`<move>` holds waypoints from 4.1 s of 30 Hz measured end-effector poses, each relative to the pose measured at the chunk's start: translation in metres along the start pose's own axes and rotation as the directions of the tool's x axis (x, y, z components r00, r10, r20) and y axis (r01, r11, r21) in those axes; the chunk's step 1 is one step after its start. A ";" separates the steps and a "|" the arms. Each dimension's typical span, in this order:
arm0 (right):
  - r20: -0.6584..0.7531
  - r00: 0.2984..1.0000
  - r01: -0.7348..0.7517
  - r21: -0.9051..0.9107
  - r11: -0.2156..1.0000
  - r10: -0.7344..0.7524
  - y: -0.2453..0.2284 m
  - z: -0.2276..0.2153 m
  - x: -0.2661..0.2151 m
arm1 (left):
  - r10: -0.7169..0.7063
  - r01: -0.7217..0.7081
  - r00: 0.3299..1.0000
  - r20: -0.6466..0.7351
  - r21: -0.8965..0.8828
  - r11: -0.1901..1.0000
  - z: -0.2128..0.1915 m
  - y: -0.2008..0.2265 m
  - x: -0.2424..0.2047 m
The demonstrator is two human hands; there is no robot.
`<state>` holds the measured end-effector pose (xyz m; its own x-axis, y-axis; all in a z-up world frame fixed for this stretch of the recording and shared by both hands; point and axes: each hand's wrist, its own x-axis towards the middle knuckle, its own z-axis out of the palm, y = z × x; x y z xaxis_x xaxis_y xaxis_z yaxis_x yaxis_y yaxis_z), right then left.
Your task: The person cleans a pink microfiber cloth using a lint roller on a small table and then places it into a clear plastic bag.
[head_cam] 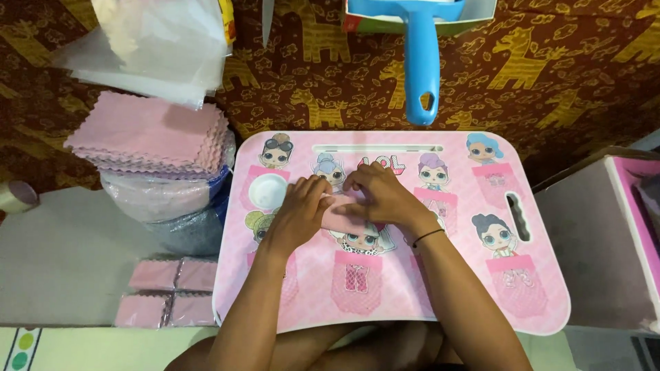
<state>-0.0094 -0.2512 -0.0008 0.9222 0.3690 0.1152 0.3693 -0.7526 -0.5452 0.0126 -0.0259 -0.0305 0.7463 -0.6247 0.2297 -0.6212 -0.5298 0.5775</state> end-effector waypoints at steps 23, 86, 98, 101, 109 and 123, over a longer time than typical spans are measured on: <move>0.181 0.980 -0.192 0.741 0.643 0.085 0.021 0.002 0.002 | 0.107 -0.258 0.803 -0.586 -0.181 0.949 -0.008 0.013 -0.003; 0.039 0.939 -0.043 0.999 0.004 0.340 0.129 0.045 0.007 | 0.293 -0.261 0.946 -0.135 0.214 0.941 -0.019 0.064 -0.055; 0.014 0.969 -0.044 0.992 0.116 0.248 0.074 0.020 0.004 | -0.226 0.213 0.971 0.075 0.156 0.965 -0.034 0.040 -0.019; 0.021 0.970 -0.052 0.991 0.123 0.240 0.070 0.016 0.002 | -0.366 0.336 0.930 0.015 0.366 0.868 -0.020 0.013 0.001; 0.008 0.974 -0.037 0.992 0.124 0.228 0.061 0.009 0.002 | -0.409 0.388 0.913 -0.009 0.333 0.859 -0.007 -0.005 0.024; -0.243 0.889 0.151 0.956 0.252 0.389 0.051 0.018 0.009 | -0.332 0.250 0.943 -0.037 -0.582 0.774 -0.015 -0.016 0.015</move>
<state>0.0159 -0.2761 -0.0426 0.9910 -0.0974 0.0922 0.1231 0.3872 -0.9138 0.0377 -0.0183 -0.0250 0.9184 -0.3920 0.0535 -0.1550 -0.2320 0.9603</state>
